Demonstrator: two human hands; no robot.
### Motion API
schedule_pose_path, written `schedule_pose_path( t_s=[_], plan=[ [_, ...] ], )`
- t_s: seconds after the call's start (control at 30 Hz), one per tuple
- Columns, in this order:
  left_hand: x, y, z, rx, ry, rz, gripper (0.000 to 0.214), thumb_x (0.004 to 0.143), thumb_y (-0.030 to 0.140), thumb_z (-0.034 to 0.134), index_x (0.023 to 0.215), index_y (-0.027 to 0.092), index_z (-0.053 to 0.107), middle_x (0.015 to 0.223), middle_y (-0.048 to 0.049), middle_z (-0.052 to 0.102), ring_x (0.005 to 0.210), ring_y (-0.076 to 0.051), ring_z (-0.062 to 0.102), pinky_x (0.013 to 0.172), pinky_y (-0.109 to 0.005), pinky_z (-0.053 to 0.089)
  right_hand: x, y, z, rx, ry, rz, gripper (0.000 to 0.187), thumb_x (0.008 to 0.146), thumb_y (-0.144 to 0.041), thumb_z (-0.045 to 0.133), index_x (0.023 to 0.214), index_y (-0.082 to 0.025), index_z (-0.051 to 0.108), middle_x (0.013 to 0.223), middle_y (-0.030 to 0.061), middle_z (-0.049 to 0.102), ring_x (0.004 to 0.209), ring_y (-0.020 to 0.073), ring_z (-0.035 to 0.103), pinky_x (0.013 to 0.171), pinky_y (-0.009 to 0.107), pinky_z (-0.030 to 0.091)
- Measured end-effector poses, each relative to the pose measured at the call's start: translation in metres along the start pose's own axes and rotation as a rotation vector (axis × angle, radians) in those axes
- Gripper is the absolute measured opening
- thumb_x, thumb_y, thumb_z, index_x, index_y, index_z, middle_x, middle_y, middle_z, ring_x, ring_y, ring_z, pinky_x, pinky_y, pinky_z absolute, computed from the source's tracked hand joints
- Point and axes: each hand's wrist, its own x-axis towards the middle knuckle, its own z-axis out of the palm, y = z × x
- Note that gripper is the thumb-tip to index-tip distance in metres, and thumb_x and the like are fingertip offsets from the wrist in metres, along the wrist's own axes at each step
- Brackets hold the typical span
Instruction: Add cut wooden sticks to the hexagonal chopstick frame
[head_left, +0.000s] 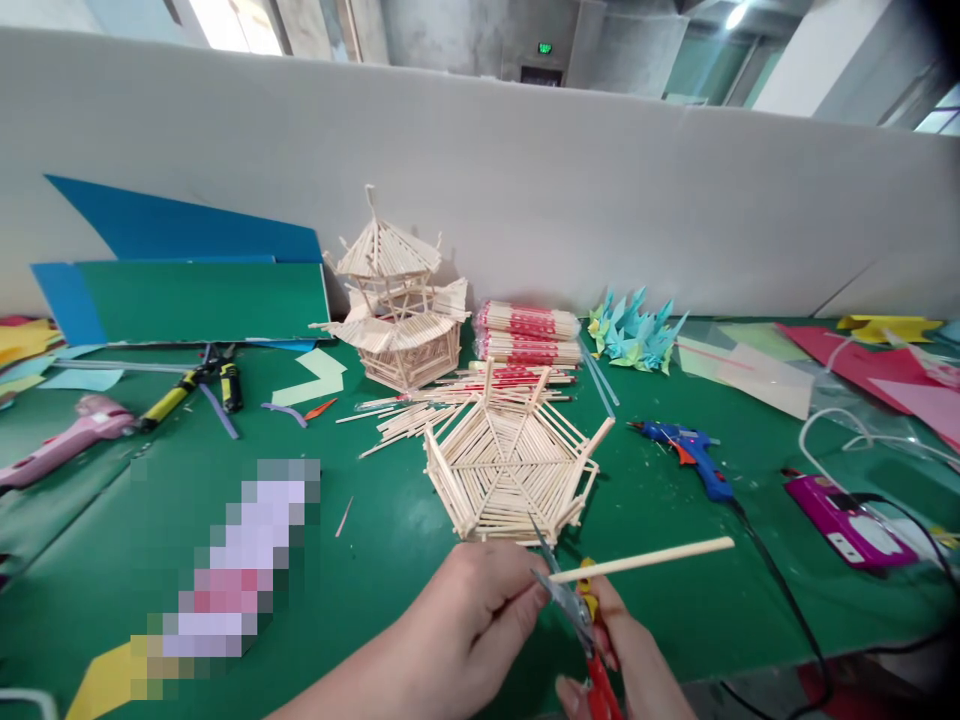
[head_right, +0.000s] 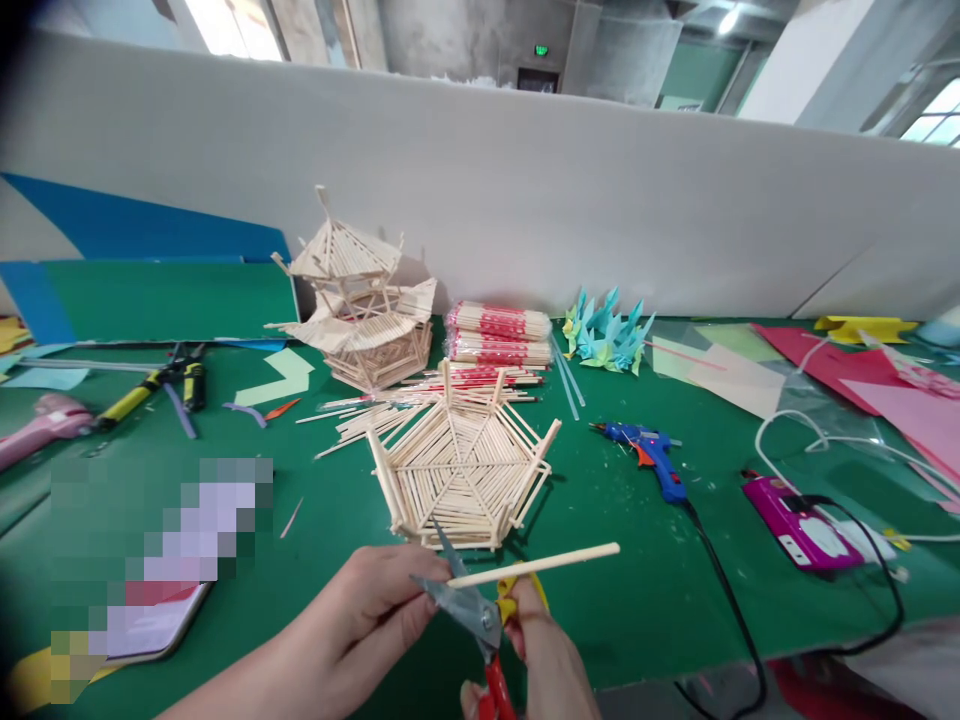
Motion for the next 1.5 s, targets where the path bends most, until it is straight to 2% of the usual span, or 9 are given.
schedule_pose_path(
  t_s=[0.23,0.6,0.7,0.9,0.97,1.07,1.2,1.33,1.5],
  plan=[
    [0.002,-0.001,0.004,-0.126,-0.038,-0.143,0.029,0.087,0.014,0.034,0.076,0.013,0.062,0.068,-0.0039,0.061,0.060,-0.013,0.052,0.056,-0.021,0.041,0.009,0.007,0.004,0.002,0.022,0.086,0.050,0.078,-0.065,0.033,0.077,-0.021,0.056,0.054,0.0023,0.057,0.054,0.0165,0.061,0.053,0.024,0.049],
    [0.005,-0.013,-0.003,-0.808,-0.262,-0.558,0.018,0.075,0.022,0.049,0.067,0.011,0.061,0.052,0.0046,0.040,0.046,-0.007,0.028,0.042,-0.018,0.020,0.011,0.022,0.007,0.002,0.011,0.075,0.042,0.077,-0.060,0.042,0.076,-0.021,0.059,0.053,0.0019,0.059,0.048,0.0152,0.058,0.049,0.024,0.047],
    [0.003,-0.012,0.004,-0.641,-0.207,-0.480,0.024,0.080,0.024,0.044,0.070,0.011,0.062,0.054,0.0029,0.043,0.048,-0.008,0.033,0.044,-0.019,0.025,0.012,0.020,0.006,0.018,0.033,0.100,0.047,0.079,-0.060,0.039,0.078,-0.019,0.061,0.052,0.0030,0.058,0.052,0.0173,0.060,0.050,0.025,0.047],
    [-0.005,-0.018,0.029,0.065,0.296,0.071,0.023,0.081,0.016,0.037,0.070,0.016,0.057,0.060,-0.0052,0.057,0.052,-0.014,0.046,0.048,-0.023,0.038,0.011,0.030,-0.002,-0.113,-0.019,-0.030,0.038,0.070,-0.049,0.059,0.094,-0.020,0.060,0.066,0.0025,0.061,0.062,0.0181,0.061,0.055,0.026,0.049],
    [-0.004,-0.017,0.024,-0.029,0.220,0.059,0.023,0.081,0.015,0.037,0.071,0.017,0.057,0.061,-0.0036,0.058,0.052,-0.013,0.050,0.049,-0.021,0.040,0.014,0.035,-0.004,-0.135,-0.034,-0.045,0.044,0.061,-0.042,0.070,0.098,-0.020,0.060,0.067,0.0016,0.060,0.062,0.0177,0.060,0.054,0.025,0.048],
    [0.000,-0.012,0.007,-0.336,-0.040,-0.204,0.024,0.080,0.014,0.039,0.069,0.016,0.061,0.060,0.0001,0.055,0.055,-0.011,0.048,0.051,-0.018,0.040,0.021,0.038,-0.004,-0.129,0.001,-0.036,0.044,0.054,-0.041,0.074,0.091,-0.021,0.062,0.061,-0.0001,0.058,0.059,0.0175,0.059,0.053,0.024,0.048],
    [0.004,-0.008,-0.007,-0.638,-0.239,-0.456,0.020,0.074,0.013,0.046,0.065,0.013,0.063,0.055,0.0041,0.044,0.049,-0.007,0.035,0.044,-0.016,0.027,0.029,0.028,-0.003,-0.050,0.090,0.073,0.035,0.069,-0.053,0.057,0.066,-0.019,0.062,0.047,0.0003,0.053,0.052,0.0160,0.057,0.052,0.024,0.046],
    [0.005,-0.003,-0.001,-0.656,-0.179,-0.478,0.020,0.077,0.018,0.047,0.069,0.014,0.065,0.056,0.0032,0.046,0.051,-0.008,0.038,0.046,-0.016,0.030,0.028,0.016,-0.006,-0.047,0.061,0.118,0.041,0.073,-0.055,0.050,0.056,-0.020,0.059,0.039,-0.0007,0.045,0.051,0.0162,0.056,0.054,0.024,0.045],
    [0.011,0.006,0.002,-0.455,0.058,-0.250,0.022,0.082,0.024,0.048,0.069,0.016,0.064,0.059,0.0002,0.053,0.056,-0.012,0.047,0.054,-0.020,0.041,0.026,0.014,-0.012,-0.096,0.101,-0.005,0.033,0.072,-0.053,0.054,0.069,-0.021,0.063,0.045,-0.0025,0.049,0.048,0.0134,0.053,0.048,0.021,0.043]
  ],
)
